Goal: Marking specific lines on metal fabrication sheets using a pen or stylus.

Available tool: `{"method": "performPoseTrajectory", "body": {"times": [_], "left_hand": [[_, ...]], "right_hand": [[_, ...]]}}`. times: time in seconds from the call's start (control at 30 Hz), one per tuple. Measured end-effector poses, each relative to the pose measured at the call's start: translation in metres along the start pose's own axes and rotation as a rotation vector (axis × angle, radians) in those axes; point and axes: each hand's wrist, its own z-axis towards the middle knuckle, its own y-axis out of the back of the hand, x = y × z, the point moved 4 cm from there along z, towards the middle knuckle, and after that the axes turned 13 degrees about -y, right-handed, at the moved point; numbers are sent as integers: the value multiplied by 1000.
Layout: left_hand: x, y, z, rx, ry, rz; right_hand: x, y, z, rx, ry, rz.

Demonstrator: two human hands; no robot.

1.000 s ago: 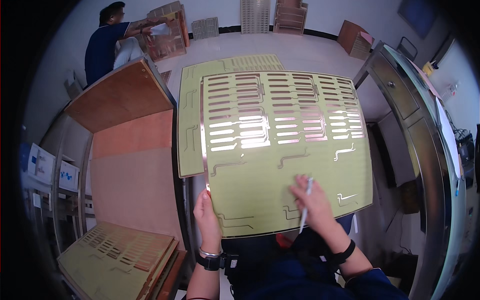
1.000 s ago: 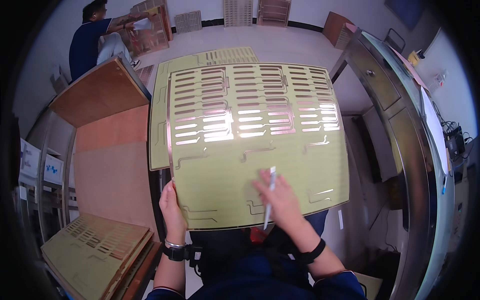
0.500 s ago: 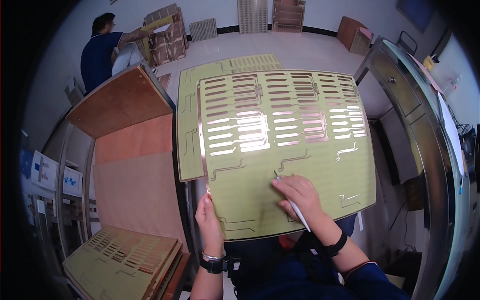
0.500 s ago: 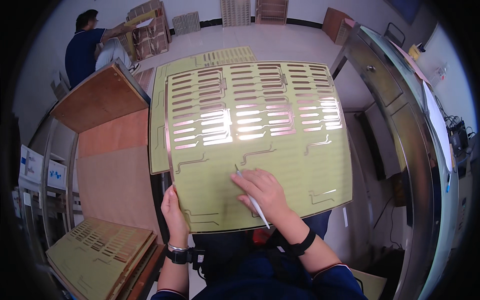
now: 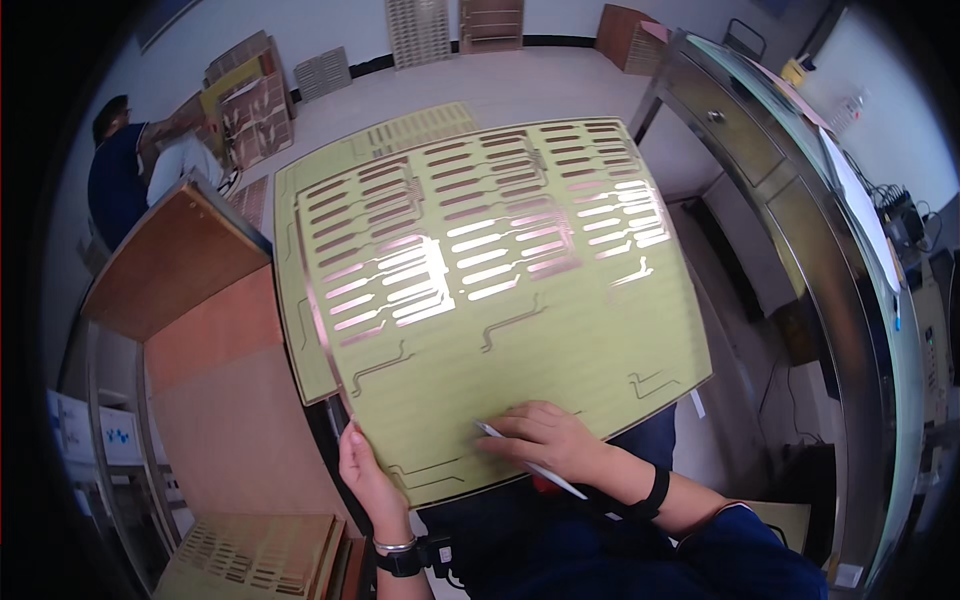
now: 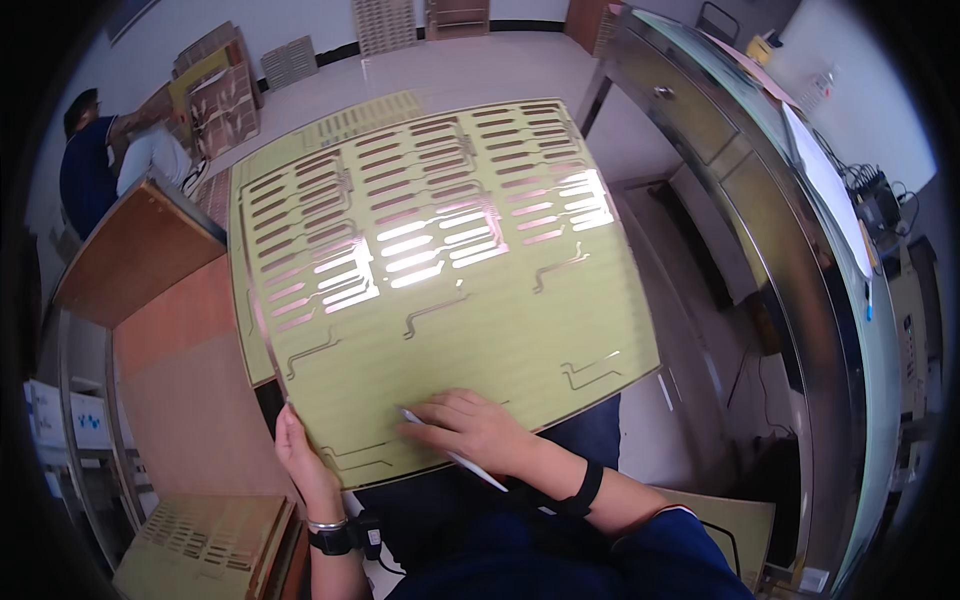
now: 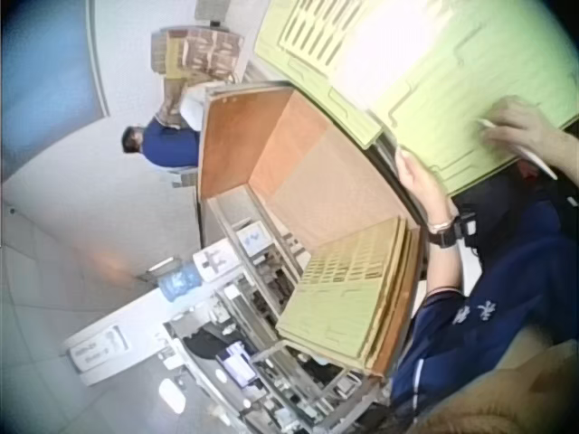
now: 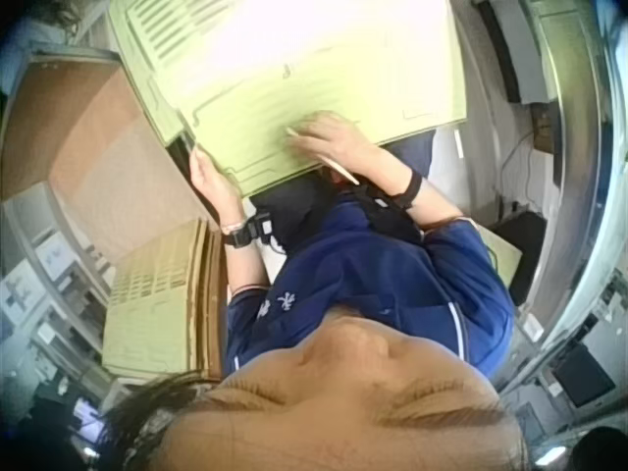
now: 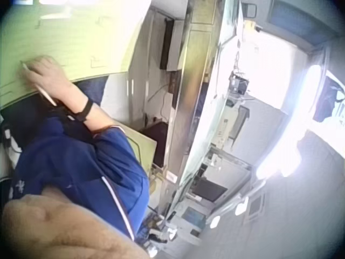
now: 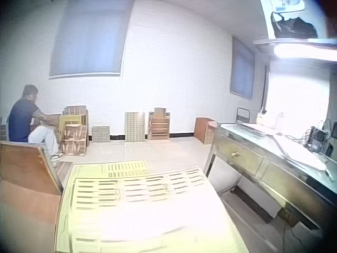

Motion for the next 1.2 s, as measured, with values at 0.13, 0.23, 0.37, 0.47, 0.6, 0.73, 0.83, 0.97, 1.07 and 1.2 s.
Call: {"method": "performPoseTrajectory", "body": {"times": [0.13,0.23,0.37,0.47,0.6,0.73,0.83,0.97,1.07,1.2], "left_hand": [[-1,-2,0,19,5,-24],[-2,9,-1,-24,3,15],[-7,0,1,14,6,-27],[-7,-3,2,13,9,-1],[-14,-9,0,11,-1,23],[-28,-14,-4,-3,23,59],[-29,-17,-12,-63,15,84],[-33,-27,-18,-83,23,125],[-35,-28,-16,-85,24,151],[-33,-24,-15,-51,48,173]], "right_hand": [[-19,10,0,1,-124,-215],[-66,38,-7,-77,-522,-14],[-152,111,-71,-679,-1072,651],[-166,153,-115,-589,-1027,-306],[-165,174,-138,-693,-992,-300],[-157,187,-132,-723,-884,156],[-135,187,-104,-554,-723,83],[-98,151,-68,-305,-475,253],[-78,128,-44,-198,-354,264],[-71,118,-27,-177,-239,182]]}}
